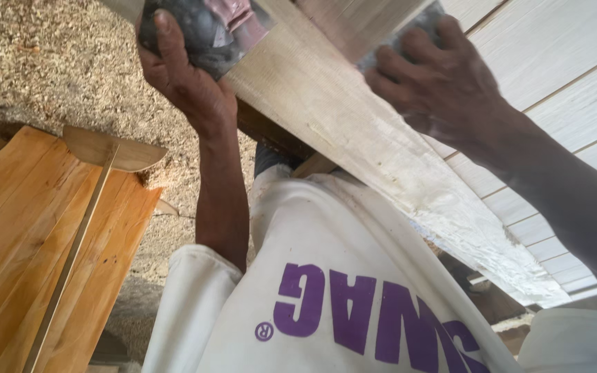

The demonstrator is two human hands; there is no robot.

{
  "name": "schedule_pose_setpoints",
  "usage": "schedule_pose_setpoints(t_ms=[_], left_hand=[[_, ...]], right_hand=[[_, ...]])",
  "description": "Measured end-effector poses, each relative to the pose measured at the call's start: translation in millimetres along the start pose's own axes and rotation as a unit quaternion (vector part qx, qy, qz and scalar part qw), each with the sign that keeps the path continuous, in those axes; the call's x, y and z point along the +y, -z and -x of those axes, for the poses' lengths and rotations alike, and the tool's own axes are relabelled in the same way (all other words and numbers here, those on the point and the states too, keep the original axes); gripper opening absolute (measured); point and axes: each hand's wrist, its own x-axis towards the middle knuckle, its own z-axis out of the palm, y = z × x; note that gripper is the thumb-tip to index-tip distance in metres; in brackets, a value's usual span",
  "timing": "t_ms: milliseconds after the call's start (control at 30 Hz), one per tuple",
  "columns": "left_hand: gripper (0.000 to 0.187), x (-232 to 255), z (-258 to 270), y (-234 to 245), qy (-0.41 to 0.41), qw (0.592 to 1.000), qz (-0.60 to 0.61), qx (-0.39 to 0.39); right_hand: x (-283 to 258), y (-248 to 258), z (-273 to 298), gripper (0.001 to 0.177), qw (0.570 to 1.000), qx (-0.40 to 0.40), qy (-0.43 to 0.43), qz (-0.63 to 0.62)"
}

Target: The person uses two sanding blocks to smooth the surface of a long wooden plank resting on a workbench. They move the sanding blocks back and forth along the length of the wood, covering different sections to ensure an even finish.

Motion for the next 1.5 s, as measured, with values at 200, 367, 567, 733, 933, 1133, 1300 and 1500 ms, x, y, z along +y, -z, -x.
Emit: schedule_pose_setpoints(t_ms=[200,367,567,733,933,1133,1300,1500], left_hand=[[0.044,17,8,-5,-0.031,0.998,0.018,-0.045],[0.045,19,21,-2,-0.025,0.999,0.003,-0.036],[0.049,22,26,-8,-0.037,0.999,0.019,-0.03],[0.047,22,25,-4,-0.028,0.999,0.014,-0.03],[0.046,19,27,-6,-0.04,0.998,0.016,-0.042],[0.048,25,28,-10,-0.037,0.999,0.011,-0.032],[0.051,25,28,-6,-0.019,1.0,-0.005,-0.009],[0.051,23,26,-5,-0.025,0.999,0.01,-0.032]], right_hand=[[0,-2,14,0.035,0.994,0.082,-0.062,-0.034],[-8,-16,-30,0.038,0.986,0.153,-0.063,-0.026],[-9,-12,-42,0.059,0.988,0.138,-0.036,-0.056],[-21,-18,-14,0.067,0.997,0.081,-0.018,0.011],[-10,-39,-13,0.052,0.986,0.163,-0.046,0.002],[-21,-40,-43,0.057,0.984,0.171,-0.052,-0.02],[-23,-45,-25,0.054,0.979,0.199,-0.041,-0.023],[-20,-41,-31,0.057,0.981,0.188,-0.049,0.001]])
